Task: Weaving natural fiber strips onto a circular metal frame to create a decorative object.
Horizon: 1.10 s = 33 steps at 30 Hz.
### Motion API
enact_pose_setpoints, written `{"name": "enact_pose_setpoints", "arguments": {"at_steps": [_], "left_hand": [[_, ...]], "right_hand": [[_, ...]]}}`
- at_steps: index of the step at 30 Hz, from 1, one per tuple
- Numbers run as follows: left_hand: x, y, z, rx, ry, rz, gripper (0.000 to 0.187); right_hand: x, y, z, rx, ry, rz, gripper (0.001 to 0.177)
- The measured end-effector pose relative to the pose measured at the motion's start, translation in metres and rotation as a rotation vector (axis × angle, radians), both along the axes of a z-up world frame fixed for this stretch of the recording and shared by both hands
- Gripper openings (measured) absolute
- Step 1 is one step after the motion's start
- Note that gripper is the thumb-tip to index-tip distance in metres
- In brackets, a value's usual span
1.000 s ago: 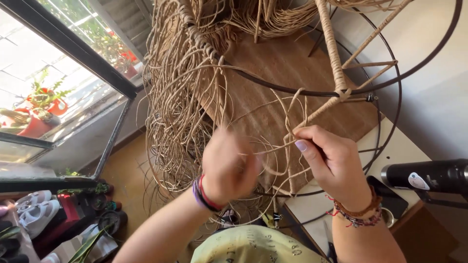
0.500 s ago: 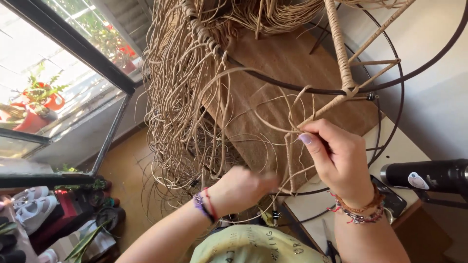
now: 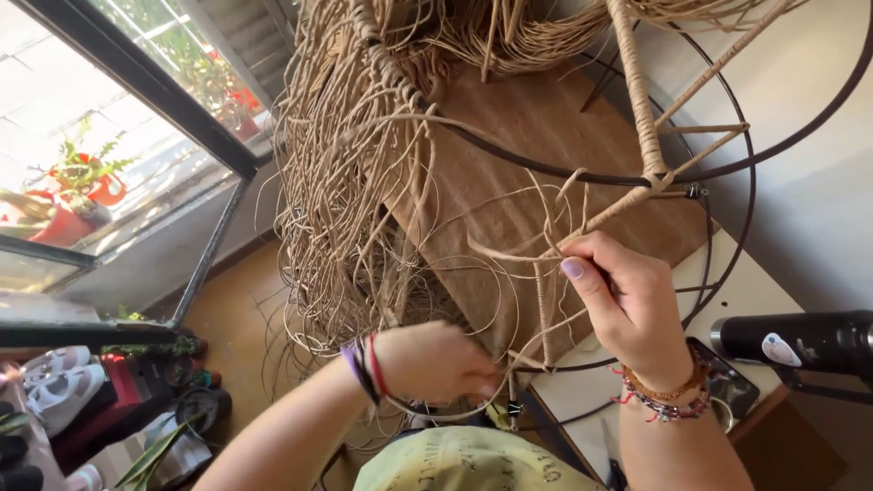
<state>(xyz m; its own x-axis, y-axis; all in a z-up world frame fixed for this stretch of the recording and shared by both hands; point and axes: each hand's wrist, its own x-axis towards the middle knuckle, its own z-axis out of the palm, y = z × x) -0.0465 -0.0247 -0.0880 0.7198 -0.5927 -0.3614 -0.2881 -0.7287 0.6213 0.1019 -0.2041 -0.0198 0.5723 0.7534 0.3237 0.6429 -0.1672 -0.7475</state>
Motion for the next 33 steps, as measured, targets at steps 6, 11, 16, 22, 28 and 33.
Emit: {"name": "enact_pose_setpoints", "arguments": {"at_steps": [6,11,16,22,28,33], "left_hand": [[0.042,-0.011,0.036,-1.247,0.130,0.594,0.042],[0.001,0.013,-0.019,-0.203,0.047,-0.041,0.037],[0.043,0.005,0.036,-0.651,0.068,0.412,0.048],[0.028,0.019,0.005,-0.651,-0.057,0.241,0.032],[0.046,0.006,0.045,-0.863,0.164,0.483,0.027],[0.025,0.016,-0.029,-0.442,-0.134,0.199,0.028]], "right_hand": [[-0.007,0.011,0.019,0.109,0.058,0.010,0.020],[0.006,0.000,-0.007,0.111,0.100,-0.011,0.022],[-0.005,0.008,0.009,0.117,0.088,0.006,0.023],[0.000,0.004,-0.002,0.100,0.086,-0.006,0.022],[-0.003,0.009,0.006,0.141,0.128,0.030,0.023],[0.002,0.002,0.003,0.102,0.072,0.020,0.021]]}}
